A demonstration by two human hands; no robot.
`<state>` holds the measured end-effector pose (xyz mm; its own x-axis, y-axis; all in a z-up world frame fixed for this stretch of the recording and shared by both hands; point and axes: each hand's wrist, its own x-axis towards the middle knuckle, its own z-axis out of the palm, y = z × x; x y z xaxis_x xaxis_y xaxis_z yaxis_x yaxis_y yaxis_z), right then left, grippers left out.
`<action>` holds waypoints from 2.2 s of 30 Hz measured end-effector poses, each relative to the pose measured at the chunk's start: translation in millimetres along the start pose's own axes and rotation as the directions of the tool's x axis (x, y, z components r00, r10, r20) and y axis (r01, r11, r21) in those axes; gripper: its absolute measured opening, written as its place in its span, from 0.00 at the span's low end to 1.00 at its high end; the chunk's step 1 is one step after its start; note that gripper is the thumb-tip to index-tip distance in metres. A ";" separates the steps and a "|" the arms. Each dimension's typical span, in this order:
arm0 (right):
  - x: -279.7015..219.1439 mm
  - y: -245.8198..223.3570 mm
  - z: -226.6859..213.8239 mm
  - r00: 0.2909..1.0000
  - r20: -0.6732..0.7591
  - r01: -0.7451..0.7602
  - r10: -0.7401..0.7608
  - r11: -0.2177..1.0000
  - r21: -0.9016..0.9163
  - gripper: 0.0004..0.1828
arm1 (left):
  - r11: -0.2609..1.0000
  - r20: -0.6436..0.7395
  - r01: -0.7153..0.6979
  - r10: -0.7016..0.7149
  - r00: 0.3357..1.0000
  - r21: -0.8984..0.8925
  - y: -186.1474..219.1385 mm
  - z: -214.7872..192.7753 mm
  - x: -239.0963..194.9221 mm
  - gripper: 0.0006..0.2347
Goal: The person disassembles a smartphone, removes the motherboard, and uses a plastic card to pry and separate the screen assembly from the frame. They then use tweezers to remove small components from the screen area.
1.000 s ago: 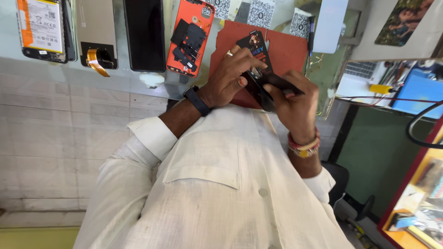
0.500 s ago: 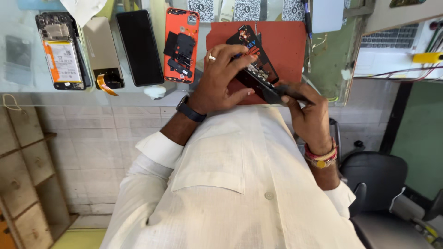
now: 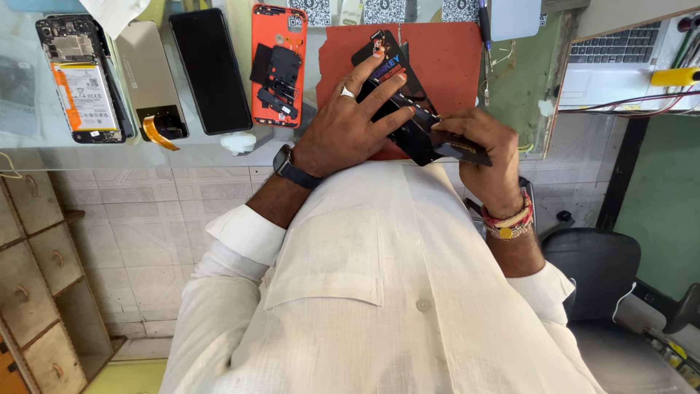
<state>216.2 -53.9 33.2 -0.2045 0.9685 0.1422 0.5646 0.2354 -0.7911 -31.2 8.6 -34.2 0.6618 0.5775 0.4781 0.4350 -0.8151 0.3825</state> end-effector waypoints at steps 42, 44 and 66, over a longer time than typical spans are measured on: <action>34.1 -0.1 37.7 0.969 0.153 0.219 -0.193 0.960 -0.177 0.41 | -0.165 0.005 -0.160 -0.713 0.701 -0.973 -33.6 37.4 -28.0 0.28; 34.7 -2.1 40.7 0.970 0.183 0.197 -0.161 0.961 -0.195 0.42 | -0.276 0.071 -0.191 -0.718 0.692 -0.942 -37.0 39.0 -25.9 0.29; 58.2 1.3 28.2 0.973 -0.084 0.126 -0.213 0.804 -0.582 0.29 | -0.391 0.170 -0.255 -0.779 0.604 -0.885 -33.4 32.4 -8.5 0.24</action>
<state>182.4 0.5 23.7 -0.2524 0.8993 0.3572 0.8931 0.3585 -0.2716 -31.7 29.5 -76.6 0.1648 0.9757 -0.1440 -0.8786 0.2116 0.4281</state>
